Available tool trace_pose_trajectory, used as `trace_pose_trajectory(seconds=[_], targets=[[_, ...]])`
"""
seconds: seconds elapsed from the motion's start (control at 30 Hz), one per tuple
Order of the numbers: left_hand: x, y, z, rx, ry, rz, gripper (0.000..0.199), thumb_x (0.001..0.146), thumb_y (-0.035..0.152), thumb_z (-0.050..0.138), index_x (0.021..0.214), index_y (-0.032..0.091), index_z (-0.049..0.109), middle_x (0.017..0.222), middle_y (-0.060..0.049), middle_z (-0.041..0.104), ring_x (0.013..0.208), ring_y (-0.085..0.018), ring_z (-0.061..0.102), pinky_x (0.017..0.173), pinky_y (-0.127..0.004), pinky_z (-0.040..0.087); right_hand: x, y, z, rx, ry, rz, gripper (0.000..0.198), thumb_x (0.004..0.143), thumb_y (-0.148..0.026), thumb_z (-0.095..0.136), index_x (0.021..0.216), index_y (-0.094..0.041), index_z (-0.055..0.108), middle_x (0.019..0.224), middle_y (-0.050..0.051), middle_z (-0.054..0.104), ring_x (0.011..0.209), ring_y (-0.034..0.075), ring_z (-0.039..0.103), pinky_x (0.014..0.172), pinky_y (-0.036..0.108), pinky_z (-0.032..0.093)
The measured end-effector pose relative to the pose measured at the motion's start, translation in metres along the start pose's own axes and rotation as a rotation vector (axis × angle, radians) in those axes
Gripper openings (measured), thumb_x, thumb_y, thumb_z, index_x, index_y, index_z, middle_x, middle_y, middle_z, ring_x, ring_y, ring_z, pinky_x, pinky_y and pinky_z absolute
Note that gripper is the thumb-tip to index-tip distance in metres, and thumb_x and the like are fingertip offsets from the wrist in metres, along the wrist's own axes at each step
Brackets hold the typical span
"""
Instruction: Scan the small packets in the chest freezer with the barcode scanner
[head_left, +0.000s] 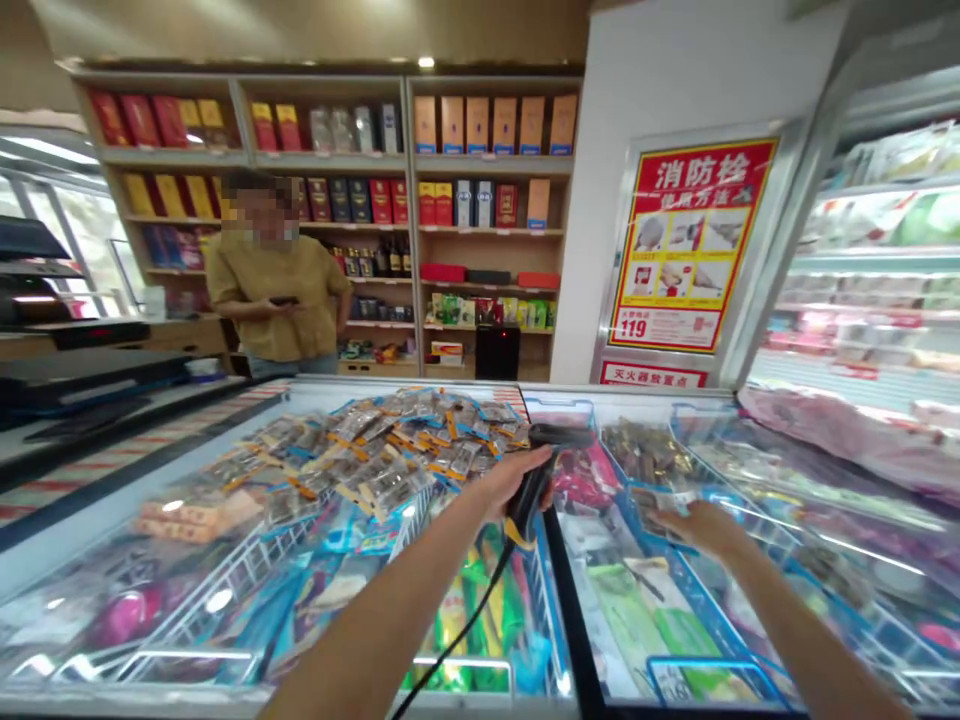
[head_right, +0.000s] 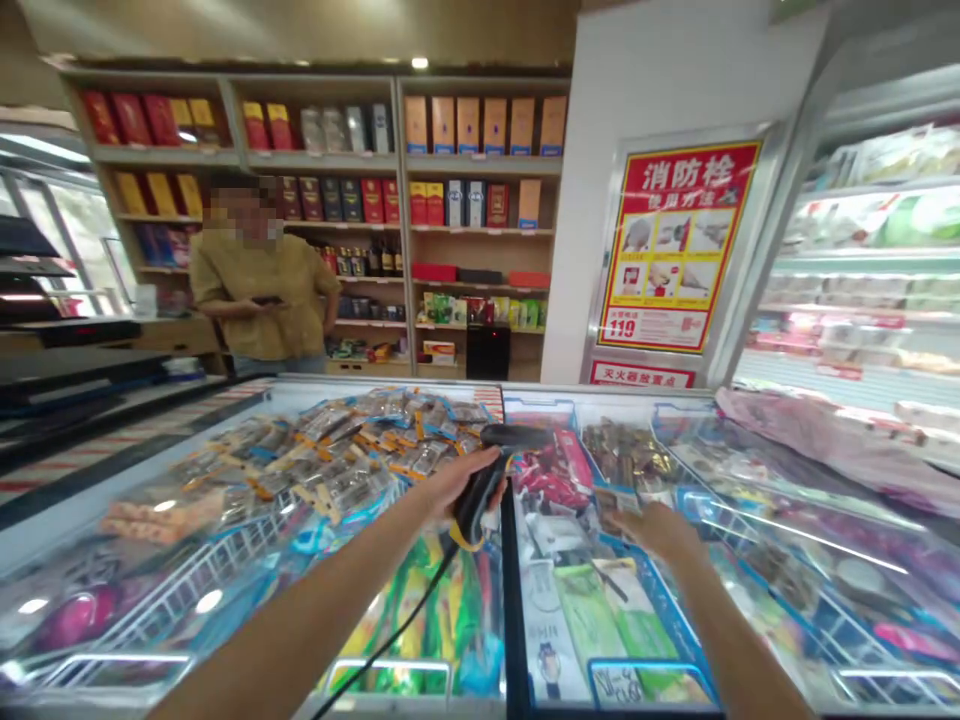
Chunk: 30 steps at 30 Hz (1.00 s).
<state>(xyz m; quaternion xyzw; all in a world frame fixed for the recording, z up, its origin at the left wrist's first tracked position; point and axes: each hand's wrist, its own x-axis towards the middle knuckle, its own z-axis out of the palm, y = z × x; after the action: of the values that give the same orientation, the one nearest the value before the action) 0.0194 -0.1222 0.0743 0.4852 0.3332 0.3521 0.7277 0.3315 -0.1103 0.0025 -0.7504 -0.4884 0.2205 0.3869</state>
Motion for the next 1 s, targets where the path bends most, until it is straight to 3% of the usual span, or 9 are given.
trace_pose_trajectory(seconds=[0.07,0.13,0.2,0.27,0.37,0.63,0.8,1.0], targets=[[-0.006,-0.013,-0.006,-0.022,0.014,0.005,0.036,0.068,0.047,0.055,0.074,0.012,0.051,0.057,-0.001,0.054,0.048,-0.010,0.050,0.049,-0.023,0.039,0.003,-0.016,0.014,0.089,-0.062,-0.008,0.033,0.033,-0.028,0.077,0.029,-0.023,0.045,0.026,0.000,0.041,0.043,0.027,0.055,0.050,0.038,0.040],[-0.012,-0.025,-0.011,-0.045,0.000,0.027,0.038,0.065,0.048,0.057,0.076,0.013,0.050,0.058,0.000,0.054,0.047,-0.010,0.050,0.047,-0.022,0.038,0.003,-0.026,0.026,0.218,-0.048,-0.016,0.022,0.038,-0.028,0.074,0.040,-0.022,0.053,0.033,0.001,0.050,0.047,0.027,0.057,0.049,0.037,0.041],[-0.015,-0.032,-0.015,-0.074,-0.010,0.027,0.039,0.063,0.050,0.058,0.074,0.013,0.050,0.058,-0.001,0.054,0.046,-0.009,0.049,0.045,-0.021,0.036,0.002,-0.033,0.036,0.394,-0.027,-0.021,0.021,0.048,-0.036,0.068,0.062,-0.022,0.060,0.054,0.003,0.063,0.061,0.028,0.061,0.050,0.036,0.045],[-0.017,-0.032,-0.015,-0.106,-0.008,0.002,0.040,0.062,0.050,0.059,0.073,0.013,0.050,0.061,-0.002,0.055,0.047,-0.009,0.049,0.044,-0.021,0.034,0.001,-0.040,0.042,0.584,-0.012,-0.036,0.030,0.057,-0.041,0.059,0.083,-0.025,0.056,0.081,0.003,0.067,0.077,0.025,0.062,0.052,0.034,0.049],[-0.018,-0.028,-0.011,-0.136,0.027,-0.036,0.038,0.063,0.048,0.060,0.073,0.013,0.050,0.064,-0.002,0.056,0.048,-0.008,0.050,0.045,-0.020,0.034,0.000,-0.049,0.044,0.789,0.024,-0.041,0.034,0.061,-0.041,0.057,0.091,-0.027,0.050,0.097,0.002,0.063,0.084,0.023,0.061,0.055,0.032,0.051],[-0.028,-0.028,0.002,-0.168,0.046,-0.104,0.040,0.065,0.051,0.057,0.075,0.012,0.053,0.058,-0.001,0.054,0.042,-0.007,0.048,0.041,-0.018,0.031,-0.002,-0.054,0.039,1.030,0.089,0.006,0.030,0.061,-0.033,0.060,0.089,-0.026,0.054,0.092,0.002,0.063,0.081,0.022,0.061,0.057,0.034,0.054],[-0.035,-0.031,0.012,-0.100,0.031,-0.118,0.042,0.063,0.051,0.059,0.076,0.011,0.055,0.056,0.000,0.054,0.041,-0.007,0.046,0.041,-0.018,0.032,-0.001,-0.041,0.042,1.064,0.122,0.059,0.037,0.061,-0.037,0.061,0.095,-0.026,0.053,0.110,0.003,0.056,0.094,0.024,0.057,0.059,0.034,0.054],[-0.040,-0.033,0.024,-0.057,0.040,-0.111,0.038,0.063,0.049,0.059,0.072,0.012,0.054,0.056,-0.001,0.054,0.041,-0.006,0.045,0.042,-0.019,0.032,0.005,-0.033,0.039,1.063,0.071,0.045,0.034,0.064,-0.037,0.059,0.094,-0.023,0.057,0.103,0.002,0.061,0.096,0.024,0.056,0.062,0.033,0.054]])
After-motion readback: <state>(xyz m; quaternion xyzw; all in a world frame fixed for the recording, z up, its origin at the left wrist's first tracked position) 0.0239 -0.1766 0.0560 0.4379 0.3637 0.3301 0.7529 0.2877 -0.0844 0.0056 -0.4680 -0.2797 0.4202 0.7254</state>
